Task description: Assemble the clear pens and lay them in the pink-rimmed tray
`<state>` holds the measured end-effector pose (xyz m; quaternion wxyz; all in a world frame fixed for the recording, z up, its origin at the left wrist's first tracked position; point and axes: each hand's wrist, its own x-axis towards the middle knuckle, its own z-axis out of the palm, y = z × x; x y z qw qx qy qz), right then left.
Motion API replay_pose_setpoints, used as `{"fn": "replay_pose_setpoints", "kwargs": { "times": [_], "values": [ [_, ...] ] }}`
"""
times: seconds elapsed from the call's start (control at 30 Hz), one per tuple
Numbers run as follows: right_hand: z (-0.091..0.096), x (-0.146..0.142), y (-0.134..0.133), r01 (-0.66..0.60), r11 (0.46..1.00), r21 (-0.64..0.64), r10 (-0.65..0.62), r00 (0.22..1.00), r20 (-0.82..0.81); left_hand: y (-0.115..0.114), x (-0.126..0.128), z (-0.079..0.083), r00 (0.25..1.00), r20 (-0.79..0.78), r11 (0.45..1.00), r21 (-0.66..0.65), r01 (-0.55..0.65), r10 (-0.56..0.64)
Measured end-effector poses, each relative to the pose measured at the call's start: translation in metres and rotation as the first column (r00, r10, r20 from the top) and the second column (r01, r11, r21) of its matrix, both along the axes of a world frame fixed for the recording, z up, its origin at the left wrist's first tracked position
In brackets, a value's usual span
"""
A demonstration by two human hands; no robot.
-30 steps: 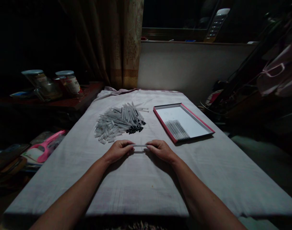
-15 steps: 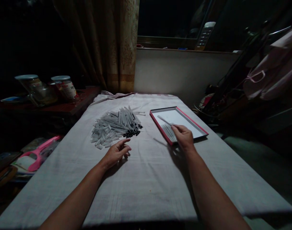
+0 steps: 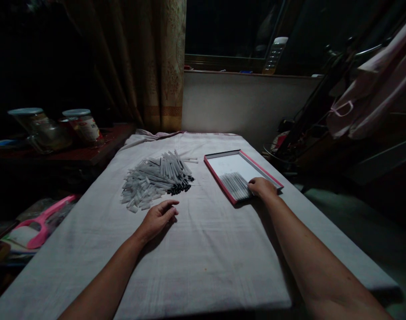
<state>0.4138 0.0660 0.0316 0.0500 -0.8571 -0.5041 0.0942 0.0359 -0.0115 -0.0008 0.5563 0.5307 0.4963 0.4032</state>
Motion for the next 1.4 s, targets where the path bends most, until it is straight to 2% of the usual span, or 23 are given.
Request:
{"fn": "replay_pose_setpoints", "kwargs": {
  "times": [0.27, 0.47, 0.57, 0.63, 0.73, 0.87, 0.97, 1.07, 1.17, 1.4],
  "values": [
    [0.010, 0.001, -0.003, -0.063, 0.995, -0.074, 0.067, 0.996, 0.053, 0.000, 0.001, 0.000, 0.998, 0.063, 1.000, -0.030, -0.003, 0.005],
    [0.013, -0.005, -0.007, -0.080, 0.995, -0.053, 0.085, 0.991, 0.108, 0.000, -0.005, 0.001, 0.990, 0.140, 0.997, -0.079, 0.006, 0.005],
    [0.019, -0.016, -0.008, -0.118, 0.993, 0.005, 0.116, 0.982, 0.148, 0.006, -0.014, 0.001, 0.983, 0.186, 0.994, -0.111, 0.021, 0.000],
    [0.023, -0.030, -0.008, -0.193, 0.978, 0.079, 0.177, 0.968, 0.176, 0.010, -0.020, 0.001, 0.975, 0.223, 0.990, -0.136, 0.036, -0.005],
    [0.027, -0.063, -0.003, -0.365, 0.916, 0.169, 0.330, 0.922, 0.203, 0.017, -0.027, 0.002, 0.962, 0.272, 0.982, -0.175, 0.078, -0.028],
    [0.020, -0.124, 0.005, -0.565, 0.805, 0.180, 0.537, 0.824, 0.182, 0.021, -0.030, 0.002, 0.946, 0.320, 0.969, -0.211, 0.128, -0.056],
    [0.008, -0.165, 0.011, -0.636, 0.750, 0.182, 0.616, 0.772, 0.156, 0.022, -0.031, -0.001, 0.933, 0.355, 0.964, -0.223, 0.146, -0.059],
    [-0.004, -0.190, 0.014, -0.639, 0.746, 0.188, 0.624, 0.769, 0.138, 0.022, -0.032, -0.004, 0.916, 0.399, 0.964, -0.225, 0.144, -0.044],
    [-0.012, -0.200, 0.018, -0.620, 0.763, 0.186, 0.608, 0.785, 0.121, 0.022, -0.032, -0.005, 0.897, 0.442, 0.965, -0.224, 0.137, -0.024],
    [-0.009, -0.205, 0.041, -0.559, 0.798, 0.226, 0.555, 0.827, 0.085, 0.021, -0.032, -0.003, 0.868, 0.497, 0.955, -0.256, 0.151, -0.004]
  ]
}}
